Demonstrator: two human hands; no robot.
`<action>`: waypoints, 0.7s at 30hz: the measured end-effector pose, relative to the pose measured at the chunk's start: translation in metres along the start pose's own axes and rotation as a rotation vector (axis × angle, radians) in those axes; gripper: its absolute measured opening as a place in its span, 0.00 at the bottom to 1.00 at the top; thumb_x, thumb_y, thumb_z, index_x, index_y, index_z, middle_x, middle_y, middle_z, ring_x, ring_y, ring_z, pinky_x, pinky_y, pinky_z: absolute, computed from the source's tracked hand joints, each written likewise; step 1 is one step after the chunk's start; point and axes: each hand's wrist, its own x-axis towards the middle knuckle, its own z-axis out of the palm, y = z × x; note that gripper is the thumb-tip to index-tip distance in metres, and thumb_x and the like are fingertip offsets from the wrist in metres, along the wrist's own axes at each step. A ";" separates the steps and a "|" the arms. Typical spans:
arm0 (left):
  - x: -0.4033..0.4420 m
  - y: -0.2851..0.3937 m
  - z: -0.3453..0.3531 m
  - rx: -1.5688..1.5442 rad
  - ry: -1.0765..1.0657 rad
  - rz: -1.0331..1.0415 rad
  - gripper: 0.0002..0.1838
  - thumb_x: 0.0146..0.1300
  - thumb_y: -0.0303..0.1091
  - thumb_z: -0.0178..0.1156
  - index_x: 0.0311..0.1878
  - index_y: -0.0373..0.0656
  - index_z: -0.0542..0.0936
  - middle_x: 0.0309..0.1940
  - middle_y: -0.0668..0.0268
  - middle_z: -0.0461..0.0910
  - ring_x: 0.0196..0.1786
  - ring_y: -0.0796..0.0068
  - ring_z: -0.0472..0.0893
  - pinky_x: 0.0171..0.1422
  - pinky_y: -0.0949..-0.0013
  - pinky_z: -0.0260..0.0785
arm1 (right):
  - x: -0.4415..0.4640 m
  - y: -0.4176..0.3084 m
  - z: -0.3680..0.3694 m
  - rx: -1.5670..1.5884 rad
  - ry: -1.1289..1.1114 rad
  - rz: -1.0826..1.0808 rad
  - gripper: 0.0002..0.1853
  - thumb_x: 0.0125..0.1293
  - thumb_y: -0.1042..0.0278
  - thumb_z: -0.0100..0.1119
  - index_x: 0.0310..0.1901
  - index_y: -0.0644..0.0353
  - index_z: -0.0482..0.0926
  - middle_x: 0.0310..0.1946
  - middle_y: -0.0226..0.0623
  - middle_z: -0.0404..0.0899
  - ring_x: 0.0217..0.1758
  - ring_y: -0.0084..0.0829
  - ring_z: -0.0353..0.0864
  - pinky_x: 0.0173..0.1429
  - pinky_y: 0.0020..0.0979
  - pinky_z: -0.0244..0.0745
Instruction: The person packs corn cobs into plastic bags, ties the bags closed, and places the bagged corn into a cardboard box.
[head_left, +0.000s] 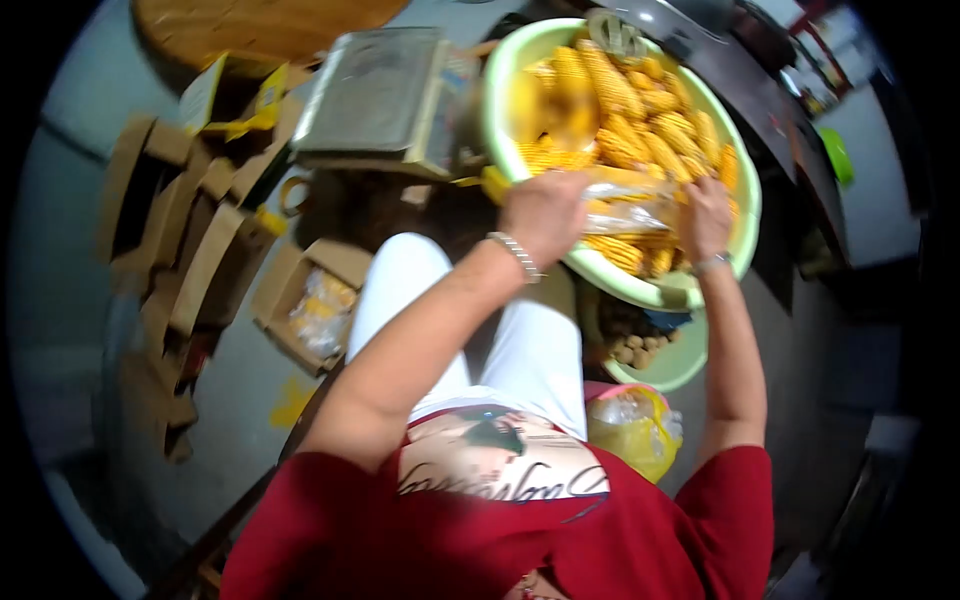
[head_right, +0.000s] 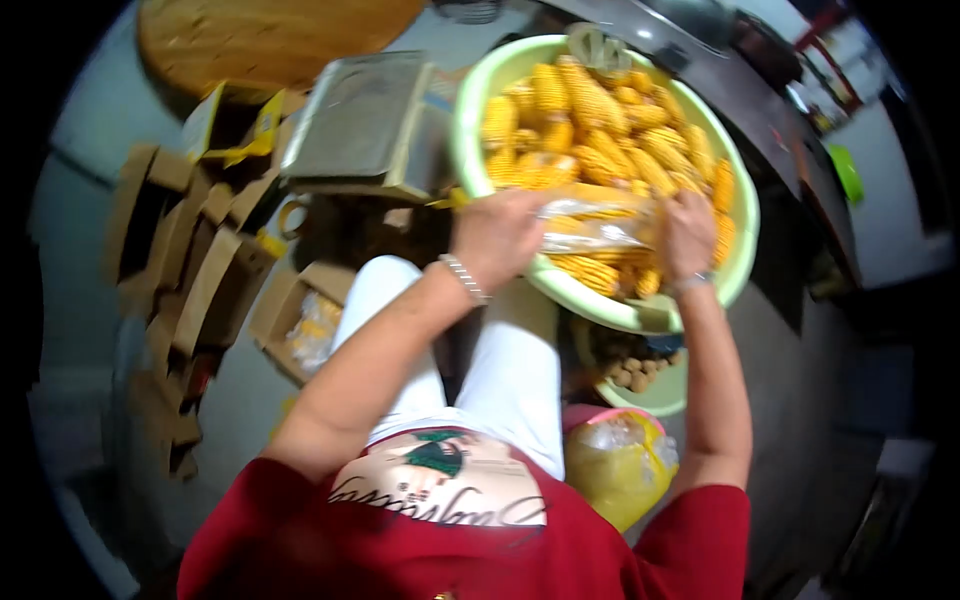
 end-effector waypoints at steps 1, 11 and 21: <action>0.000 0.003 -0.003 0.010 0.052 0.008 0.12 0.50 0.30 0.55 0.39 0.44 0.80 0.29 0.59 0.79 0.33 0.59 0.80 0.38 0.59 0.73 | 0.003 0.001 0.004 -0.045 0.016 -0.003 0.02 0.52 0.74 0.56 0.28 0.58 0.77 0.32 0.37 0.74 0.41 0.42 0.74 0.47 0.37 0.70; 0.003 0.012 -0.019 0.075 0.080 -0.037 0.06 0.52 0.32 0.58 0.32 0.43 0.81 0.27 0.60 0.77 0.30 0.59 0.79 0.36 0.61 0.71 | -0.005 0.001 -0.027 0.252 -0.192 0.352 0.08 0.55 0.66 0.59 0.35 0.59 0.78 0.26 0.49 0.79 0.32 0.49 0.79 0.38 0.46 0.73; 0.018 0.015 -0.022 0.000 0.175 -0.005 0.07 0.54 0.33 0.58 0.32 0.41 0.82 0.25 0.59 0.78 0.28 0.61 0.79 0.34 0.64 0.70 | -0.019 0.028 -0.040 0.859 -0.265 0.635 0.08 0.54 0.70 0.61 0.32 0.66 0.83 0.22 0.40 0.81 0.25 0.29 0.81 0.33 0.30 0.74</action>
